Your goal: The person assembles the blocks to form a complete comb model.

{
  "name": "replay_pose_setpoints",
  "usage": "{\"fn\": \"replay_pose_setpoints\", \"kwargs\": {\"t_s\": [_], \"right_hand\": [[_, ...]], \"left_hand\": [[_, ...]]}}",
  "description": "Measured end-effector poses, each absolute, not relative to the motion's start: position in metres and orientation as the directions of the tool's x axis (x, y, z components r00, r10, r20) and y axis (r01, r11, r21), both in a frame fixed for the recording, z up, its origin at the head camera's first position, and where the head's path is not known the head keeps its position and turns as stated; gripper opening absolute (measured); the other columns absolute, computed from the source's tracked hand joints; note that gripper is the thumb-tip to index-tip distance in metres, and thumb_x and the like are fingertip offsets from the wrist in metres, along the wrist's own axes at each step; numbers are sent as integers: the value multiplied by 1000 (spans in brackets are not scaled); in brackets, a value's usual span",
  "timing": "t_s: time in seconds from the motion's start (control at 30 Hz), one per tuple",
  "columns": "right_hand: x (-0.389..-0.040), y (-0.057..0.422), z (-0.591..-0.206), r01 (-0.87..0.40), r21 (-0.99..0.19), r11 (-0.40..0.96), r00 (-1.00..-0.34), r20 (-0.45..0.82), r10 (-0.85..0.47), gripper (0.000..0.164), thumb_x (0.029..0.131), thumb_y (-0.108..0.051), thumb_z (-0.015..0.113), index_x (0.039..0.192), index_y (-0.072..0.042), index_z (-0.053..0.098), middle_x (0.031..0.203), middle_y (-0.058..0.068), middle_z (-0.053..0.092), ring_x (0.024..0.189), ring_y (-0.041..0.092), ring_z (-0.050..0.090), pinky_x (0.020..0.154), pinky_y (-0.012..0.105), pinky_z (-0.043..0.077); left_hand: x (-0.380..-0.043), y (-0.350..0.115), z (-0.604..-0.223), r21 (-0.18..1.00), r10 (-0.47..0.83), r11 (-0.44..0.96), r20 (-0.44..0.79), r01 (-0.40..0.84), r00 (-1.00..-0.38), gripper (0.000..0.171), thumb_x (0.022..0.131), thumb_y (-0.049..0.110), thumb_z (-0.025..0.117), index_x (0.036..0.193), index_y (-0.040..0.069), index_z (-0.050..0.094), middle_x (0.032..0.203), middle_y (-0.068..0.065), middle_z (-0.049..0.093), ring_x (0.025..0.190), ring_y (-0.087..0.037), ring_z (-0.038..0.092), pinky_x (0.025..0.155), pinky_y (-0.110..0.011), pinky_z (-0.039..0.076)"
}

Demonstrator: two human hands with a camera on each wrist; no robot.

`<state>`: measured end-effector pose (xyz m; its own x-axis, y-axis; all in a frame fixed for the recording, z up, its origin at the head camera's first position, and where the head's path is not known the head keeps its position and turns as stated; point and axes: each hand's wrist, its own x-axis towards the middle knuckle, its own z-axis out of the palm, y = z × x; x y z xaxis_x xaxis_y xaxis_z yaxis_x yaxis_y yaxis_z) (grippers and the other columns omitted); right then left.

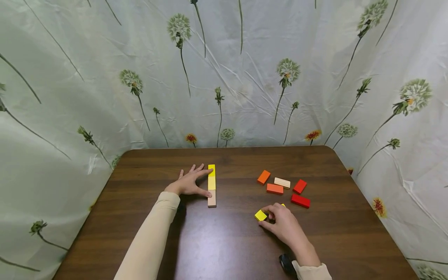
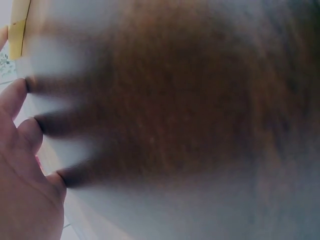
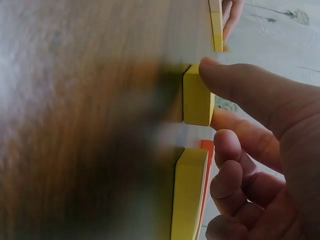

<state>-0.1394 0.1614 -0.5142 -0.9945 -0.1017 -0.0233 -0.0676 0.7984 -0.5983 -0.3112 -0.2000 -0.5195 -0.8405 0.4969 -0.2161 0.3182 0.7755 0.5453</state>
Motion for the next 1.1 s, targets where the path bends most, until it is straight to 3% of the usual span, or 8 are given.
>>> {"fn": "replay_pose_setpoints", "kwargs": {"t_s": [0.57, 0.8, 1.1], "right_hand": [[-141, 147, -516, -261, -636, 726, -951, 37, -308, 31, 86, -13, 90, 116, -9, 81, 90, -6, 62, 84, 8, 56, 74, 23, 51], [-140, 142, -515, -195, -679, 708, -962, -10, -274, 32, 85, -10, 91, 114, -5, 79, 91, -2, 66, 82, 8, 58, 73, 20, 55], [-139, 135, -516, -96, -672, 734, -988, -26, -153, 28, 80, -10, 95, 102, -5, 78, 88, -1, 65, 80, 10, 58, 71, 19, 53]], "left_hand": [[-309, -200, -514, 528, 488, 792, -245, 306, -838, 108, 81, 67, 86, 170, 36, 33, 183, -11, 7, 169, -44, -4, 125, -79, -9], [-311, -201, -520, 529, 497, 787, -238, 318, -835, 111, 79, 74, 84, 170, 37, 32, 183, -11, 6, 169, -44, -5, 125, -78, -11], [-310, -202, -520, 521, 486, 796, -245, 309, -839, 107, 81, 71, 84, 170, 40, 32, 183, -9, 6, 169, -42, -5, 126, -78, -11]]}}
